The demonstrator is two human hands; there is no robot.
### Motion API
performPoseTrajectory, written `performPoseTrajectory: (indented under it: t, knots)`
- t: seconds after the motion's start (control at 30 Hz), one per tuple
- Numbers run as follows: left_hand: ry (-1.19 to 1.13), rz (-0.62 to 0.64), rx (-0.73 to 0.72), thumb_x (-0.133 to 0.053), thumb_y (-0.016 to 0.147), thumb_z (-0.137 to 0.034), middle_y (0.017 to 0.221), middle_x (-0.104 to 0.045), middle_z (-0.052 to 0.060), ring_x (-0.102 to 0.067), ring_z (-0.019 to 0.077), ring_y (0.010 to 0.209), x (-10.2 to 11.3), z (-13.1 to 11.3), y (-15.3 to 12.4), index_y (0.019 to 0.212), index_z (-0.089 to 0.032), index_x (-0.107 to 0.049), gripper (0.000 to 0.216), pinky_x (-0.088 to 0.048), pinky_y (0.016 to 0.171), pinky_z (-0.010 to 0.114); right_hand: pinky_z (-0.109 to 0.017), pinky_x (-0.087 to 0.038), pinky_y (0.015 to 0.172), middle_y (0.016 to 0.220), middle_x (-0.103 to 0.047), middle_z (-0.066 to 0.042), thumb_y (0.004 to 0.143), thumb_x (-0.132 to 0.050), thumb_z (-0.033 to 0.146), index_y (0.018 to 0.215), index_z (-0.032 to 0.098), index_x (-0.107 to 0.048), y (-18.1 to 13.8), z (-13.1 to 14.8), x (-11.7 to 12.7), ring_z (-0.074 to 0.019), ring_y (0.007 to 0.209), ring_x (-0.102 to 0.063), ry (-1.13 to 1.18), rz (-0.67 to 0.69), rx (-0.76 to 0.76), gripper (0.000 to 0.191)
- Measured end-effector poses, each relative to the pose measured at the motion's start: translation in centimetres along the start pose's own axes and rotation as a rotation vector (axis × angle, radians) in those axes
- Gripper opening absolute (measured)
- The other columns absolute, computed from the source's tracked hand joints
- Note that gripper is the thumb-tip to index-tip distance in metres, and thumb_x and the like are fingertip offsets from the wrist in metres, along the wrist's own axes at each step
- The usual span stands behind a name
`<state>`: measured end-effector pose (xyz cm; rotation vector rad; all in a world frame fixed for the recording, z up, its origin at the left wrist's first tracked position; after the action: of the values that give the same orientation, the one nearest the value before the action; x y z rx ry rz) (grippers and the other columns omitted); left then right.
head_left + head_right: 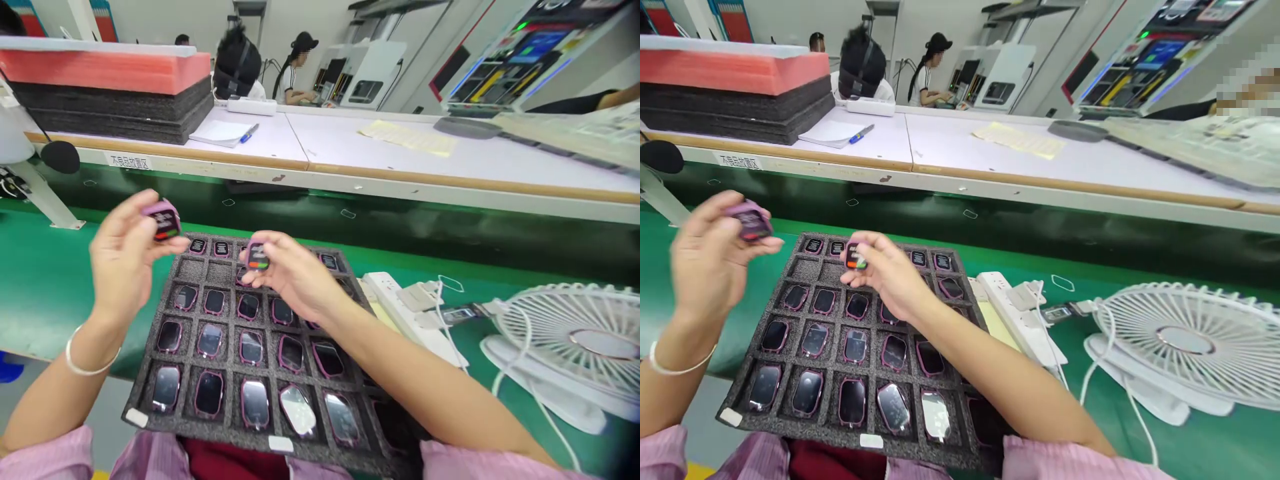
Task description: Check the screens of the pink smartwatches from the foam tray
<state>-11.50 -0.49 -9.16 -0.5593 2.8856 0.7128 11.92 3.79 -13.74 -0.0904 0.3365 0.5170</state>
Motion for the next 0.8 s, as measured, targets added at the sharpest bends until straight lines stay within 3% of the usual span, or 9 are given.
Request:
performPoseTrajectory:
  t: [0.07, 0.17, 0.3, 0.47, 0.53, 0.63, 0.7, 0.8]
  knots:
    - [0.035, 0.030, 0.196, -0.077, 0.079, -0.037, 0.090, -0.075, 0.002, -0.072, 0.0143, 0.059, -0.4, 3.4, -0.2, 0.111, -0.019, -0.068, 0.038, -0.064, 0.057, 0.027, -0.020, -0.050, 0.051, 0.086, -0.075, -0.002, 0.082, -0.080, 0.034, 0.104, 0.021, -0.058, 1.9, -4.1, 0.0, -0.0121, 0.057, -0.069, 0.000, -0.027, -0.196, 0.033]
    - [0.116, 0.129, 0.437, -0.080, 0.073, -0.037, 0.075, -0.070, -0.001, -0.065, 0.0110, 0.047, -0.8, 8.2, -1.2, 0.105, -0.015, -0.068, 0.041, -0.055, 0.046, 0.021, -0.016, -0.043, 0.044, 0.078, -0.073, 0.000, 0.082, -0.078, 0.025, 0.101, 0.020, -0.058, 3.5, -7.6, -0.1, -0.0091, 0.048, -0.064, -0.045, -0.039, -0.290, 0.029]
    - [0.151, 0.273, 0.536, -0.081, 0.070, -0.029, 0.087, -0.070, 0.002, -0.063, 0.0088, 0.052, -0.7, 11.1, -1.8, 0.118, -0.015, -0.062, 0.054, -0.055, 0.052, 0.022, -0.020, -0.051, 0.050, 0.084, -0.075, -0.002, 0.080, -0.070, 0.017, 0.106, 0.019, -0.058, 4.0, -8.8, -0.5, -0.0128, 0.054, -0.070, 0.008, -0.010, -0.330, 0.029]
    - [0.197, 0.476, 0.584, -0.072, 0.077, -0.029, 0.116, -0.066, 0.011, -0.071, 0.0143, 0.071, -0.4, 12.4, -1.8, 0.141, -0.017, -0.046, 0.071, -0.060, 0.070, 0.032, -0.028, -0.059, 0.071, 0.098, -0.072, -0.001, 0.069, -0.067, 0.008, 0.120, 0.022, -0.055, 4.1, -8.6, -0.9, -0.0153, 0.072, -0.076, 0.036, 0.080, -0.333, 0.054]
    - [0.344, 0.583, 0.537, -0.068, 0.082, -0.032, 0.117, -0.067, 0.013, -0.070, 0.0182, 0.075, -0.2, 12.6, -1.7, 0.145, -0.015, -0.044, 0.070, -0.059, 0.074, 0.038, -0.028, -0.058, 0.071, 0.100, -0.068, -0.001, 0.069, -0.071, 0.008, 0.125, 0.023, -0.051, 4.3, -8.6, -0.8, -0.0140, 0.072, -0.074, -0.028, 0.121, -0.290, 0.061]
    - [0.732, 0.716, 0.260, -0.066, 0.085, -0.033, 0.118, -0.068, 0.014, -0.065, 0.0273, 0.097, 0.1, 12.2, -1.0, 0.141, -0.016, -0.054, 0.059, -0.054, 0.092, 0.049, -0.031, -0.058, 0.069, 0.101, -0.063, -0.001, 0.075, -0.070, 0.013, 0.130, 0.024, -0.044, 4.7, -8.7, -0.7, -0.0143, 0.071, -0.072, -0.212, 0.191, -0.204, 0.062]
    - [0.958, 0.777, 0.104, -0.066, 0.087, -0.035, 0.119, -0.068, 0.014, -0.058, 0.0316, 0.108, 0.2, 12.3, -0.8, 0.138, -0.017, -0.058, 0.055, -0.047, 0.102, 0.053, -0.036, -0.058, 0.072, 0.099, -0.062, -0.001, 0.081, -0.065, 0.017, 0.131, 0.024, -0.042, 5.0, -8.6, -0.7, -0.0167, 0.074, -0.071, -0.469, 0.229, -0.129, 0.056]
    - [1.140, 0.766, 0.067, -0.067, 0.087, -0.042, 0.120, -0.063, 0.016, -0.055, 0.0345, 0.110, 0.6, 12.7, -0.4, 0.143, -0.015, -0.054, 0.063, -0.047, 0.100, 0.055, -0.046, -0.055, 0.088, 0.109, -0.062, -0.010, 0.084, -0.065, 0.020, 0.128, 0.018, -0.050, 5.6, -7.3, -1.0, -0.0262, 0.098, -0.068, -1.000, 0.218, 0.103, 0.046]
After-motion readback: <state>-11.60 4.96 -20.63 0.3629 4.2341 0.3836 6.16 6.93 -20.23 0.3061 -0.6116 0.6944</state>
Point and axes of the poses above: each hand's wrist, its own y-axis towards the middle knuckle, its own x-axis out of the back of the hand, z = x × y, the point moved 8 cm from there along y, towards the middle knuckle
